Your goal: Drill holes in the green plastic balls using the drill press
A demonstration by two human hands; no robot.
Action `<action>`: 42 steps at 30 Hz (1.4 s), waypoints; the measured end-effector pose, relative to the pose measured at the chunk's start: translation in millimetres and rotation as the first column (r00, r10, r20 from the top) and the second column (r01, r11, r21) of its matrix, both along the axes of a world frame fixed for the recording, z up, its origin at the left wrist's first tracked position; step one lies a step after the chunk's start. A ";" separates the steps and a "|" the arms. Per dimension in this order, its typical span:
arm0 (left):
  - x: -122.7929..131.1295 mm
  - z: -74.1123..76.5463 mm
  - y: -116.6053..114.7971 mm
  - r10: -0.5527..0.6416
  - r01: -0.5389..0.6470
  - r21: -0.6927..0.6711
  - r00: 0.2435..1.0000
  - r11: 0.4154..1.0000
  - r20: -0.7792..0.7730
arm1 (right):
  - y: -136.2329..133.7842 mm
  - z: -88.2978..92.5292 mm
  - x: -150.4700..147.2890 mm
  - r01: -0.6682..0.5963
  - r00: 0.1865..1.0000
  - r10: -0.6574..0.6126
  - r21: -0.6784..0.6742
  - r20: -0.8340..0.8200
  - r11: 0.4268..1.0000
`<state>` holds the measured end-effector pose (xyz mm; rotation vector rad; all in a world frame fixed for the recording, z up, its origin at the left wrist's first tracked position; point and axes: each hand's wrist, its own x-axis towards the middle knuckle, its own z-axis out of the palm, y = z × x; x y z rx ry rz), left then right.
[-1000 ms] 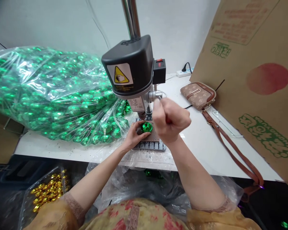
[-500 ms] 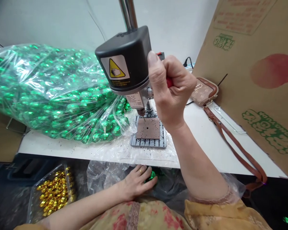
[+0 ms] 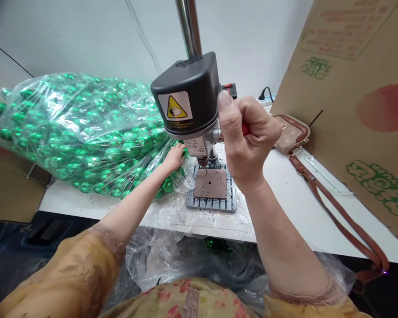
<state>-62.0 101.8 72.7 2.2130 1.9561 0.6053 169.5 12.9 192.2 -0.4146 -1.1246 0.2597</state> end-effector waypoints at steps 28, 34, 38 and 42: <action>36.7 -2.9 -123.1 0.016 0.158 -0.139 0.602 0.978 0.799 | -2.2 -5.3 3.2 -0.012 0.998 0.012 -0.001 0.064 1.000; 44.9 -14.1 -106.0 0.178 0.131 -0.234 0.339 0.963 0.924 | -3.4 -5.2 2.2 -0.013 0.999 0.015 -0.034 0.047 0.999; 45.8 -29.3 -100.9 0.124 0.109 -0.163 0.302 0.980 0.945 | -4.9 -4.7 1.6 0.005 0.998 -0.003 -0.031 0.065 0.999; 47.8 -39.0 -96.6 0.052 0.196 -0.106 0.266 0.975 0.963 | -6.0 -3.5 1.2 0.009 0.997 -0.009 -0.004 0.071 1.000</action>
